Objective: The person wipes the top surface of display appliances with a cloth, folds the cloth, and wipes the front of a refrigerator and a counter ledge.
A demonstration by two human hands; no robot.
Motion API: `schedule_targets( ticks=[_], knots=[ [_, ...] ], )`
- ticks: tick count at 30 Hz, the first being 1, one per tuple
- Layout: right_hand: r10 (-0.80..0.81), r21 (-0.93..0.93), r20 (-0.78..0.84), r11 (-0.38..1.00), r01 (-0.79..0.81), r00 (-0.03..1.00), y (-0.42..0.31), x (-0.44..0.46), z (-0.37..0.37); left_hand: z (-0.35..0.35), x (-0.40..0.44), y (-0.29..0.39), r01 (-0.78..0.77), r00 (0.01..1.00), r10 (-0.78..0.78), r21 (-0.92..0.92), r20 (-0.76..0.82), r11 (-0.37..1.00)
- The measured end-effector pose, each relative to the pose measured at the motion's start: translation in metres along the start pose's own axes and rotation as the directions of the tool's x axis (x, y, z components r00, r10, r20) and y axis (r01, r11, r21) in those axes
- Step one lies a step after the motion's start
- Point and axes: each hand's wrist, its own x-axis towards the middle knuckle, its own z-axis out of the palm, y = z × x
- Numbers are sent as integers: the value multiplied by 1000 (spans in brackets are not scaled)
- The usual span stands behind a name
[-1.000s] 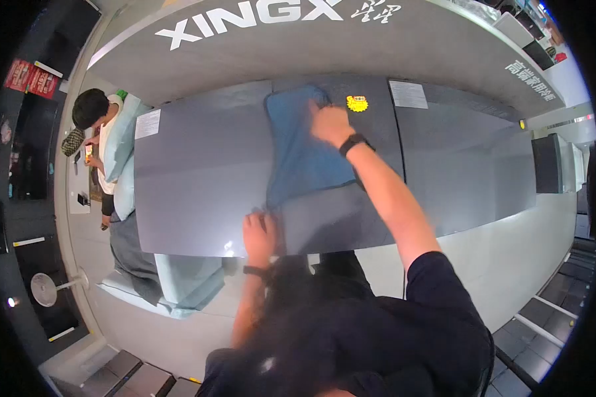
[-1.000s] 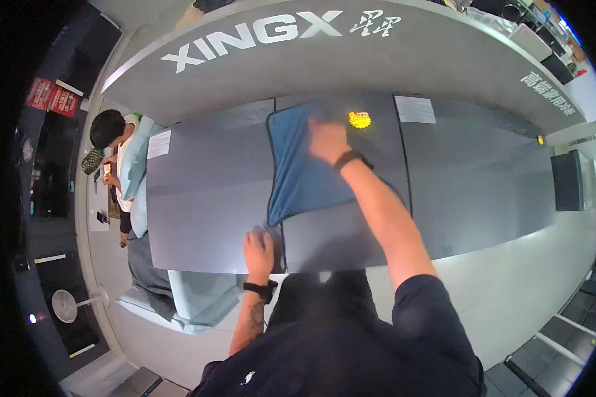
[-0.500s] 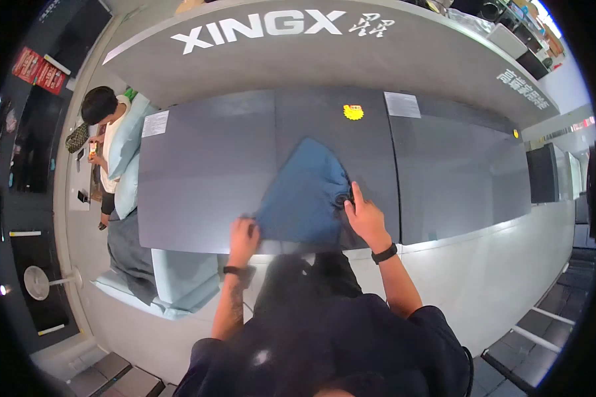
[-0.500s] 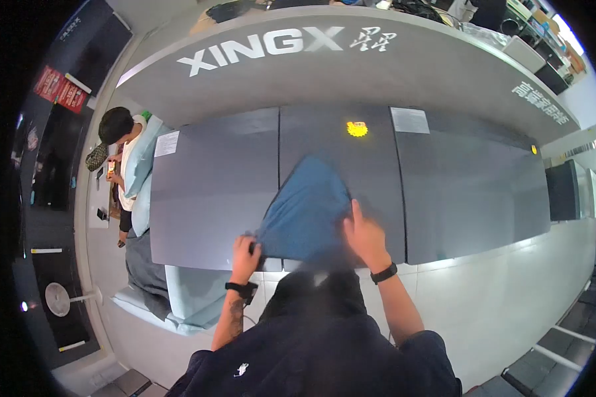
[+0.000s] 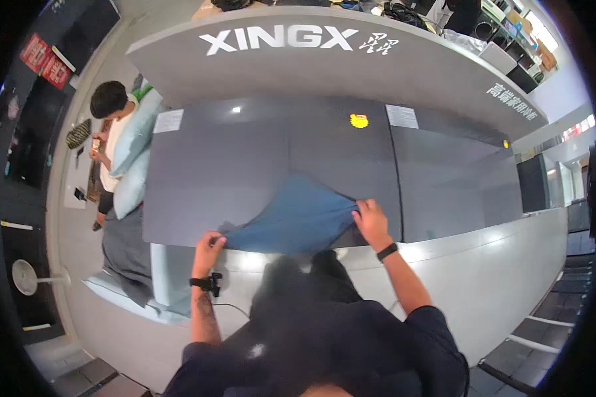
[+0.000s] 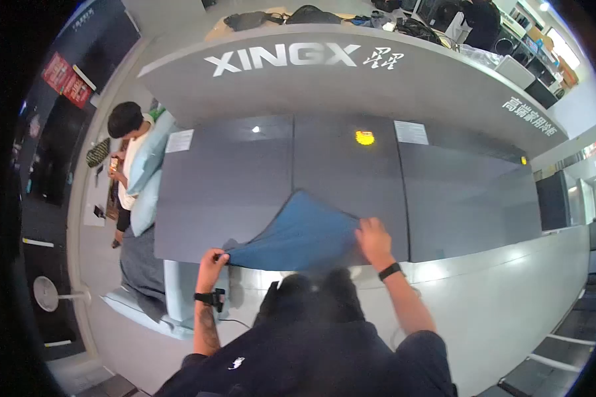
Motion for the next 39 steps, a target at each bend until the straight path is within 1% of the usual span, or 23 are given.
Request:
schedule_targets(
  ticks=[1, 2, 3, 4, 5, 7, 8, 10, 13, 14, 15, 16, 17, 18, 21, 24, 27, 29, 30, 32, 35, 38, 39],
  knots=[
    [-33, -24, -13, 999, 32, 999, 1, -3, 2, -4, 1, -25, 29, 999, -25, -134, 30, 991],
    [-24, 14, -16, 1000, 25, 1000, 1, -4, 6, -7, -7, -12, 55, 998, -50, -196, 33, 979],
    [-19, 44, -15, 999, 20, 1000, 4, -6, 8, -7, -13, -13, 117, 993, -109, -178, 55, 977],
    [-18, 68, -11, 998, 19, 1000, 8, -7, 8, -8, -24, 4, 124, 990, -105, -210, 99, 970],
    [-22, 69, 0, 997, 22, 1000, 12, -9, 9, -6, -32, 5, 33, 997, -24, -118, 77, 992],
    [-45, 65, 21, 997, 44, 999, 19, -3, 9, 0, -46, -3, 6, 1000, -6, 6, 29, 1000],
    [-45, 77, 47, 996, 41, 998, 20, -3, 9, 1, -49, -8, 10, 1000, -10, 6, 0, 1000],
    [-127, 145, 7, 982, 125, 992, 20, -7, 3, 3, -60, -12, 30, 999, -29, 9, -44, 1000],
    [-194, 252, -91, 944, 211, 977, 22, -8, -17, -6, -49, -11, 0, 999, 8, 171, -47, 985],
    [-209, 288, -124, 928, 236, 970, 21, -9, -28, -10, -44, -6, -58, 997, 67, 175, -45, 983],
    [-94, 367, 17, 927, 81, 995, 14, -9, -50, -16, -38, 6, -6, 999, 2, 123, 32, 992],
    [13, 420, 164, 904, -81, 986, 4, -8, -81, -24, -30, 17, 50, 992, -58, 76, 111, 996],
    [107, 447, 315, 860, -247, 943, -4, -8, -110, -30, -24, 24, 112, 974, -116, 32, 193, 993],
    [41, 434, 228, 890, -139, 973, -8, -7, -133, -36, -21, 23, 141, 942, -88, -145, 323, 979],
    [1, 456, 67, 890, -32, 998, 9, -3, -190, -48, -19, 63, 163, 892, -8, -304, 453, 939],
    [121, 545, 66, 827, -137, 991, 41, 17, -224, -28, -6, 74, 193, 894, 32, -446, 448, 874],
    [191, 452, 58, 870, -197, 980, 70, 50, -208, 6, 13, 98, 123, 905, 2, -267, 426, 956],
    [132, 370, 39, 919, -137, 990, 80, 70, -177, 45, 28, 88, 206, 927, -91, -291, 364, 934],
    [102, 332, 24, 938, -104, 995, 85, 81, -158, 63, 40, 74, 154, 940, -48, -292, 338, 944],
    [90, 267, 134, 956, -123, 987, 100, 92, -118, 89, 46, 46, 97, 954, -10, -278, 298, 956],
    [57, 441, 260, 881, -171, 964, 104, 89, -88, 97, 57, 36, 53, 968, 6, -225, 253, 973],
    [45, 394, 267, 907, -152, 963, 102, 85, -86, 79, 58, 40, 21, 974, 1, -95, 229, 995],
    [61, 418, 276, 891, -177, 959, 101, 85, -90, 73, 61, 43, 9, 978, 14, -110, 210, 994]
  ],
)
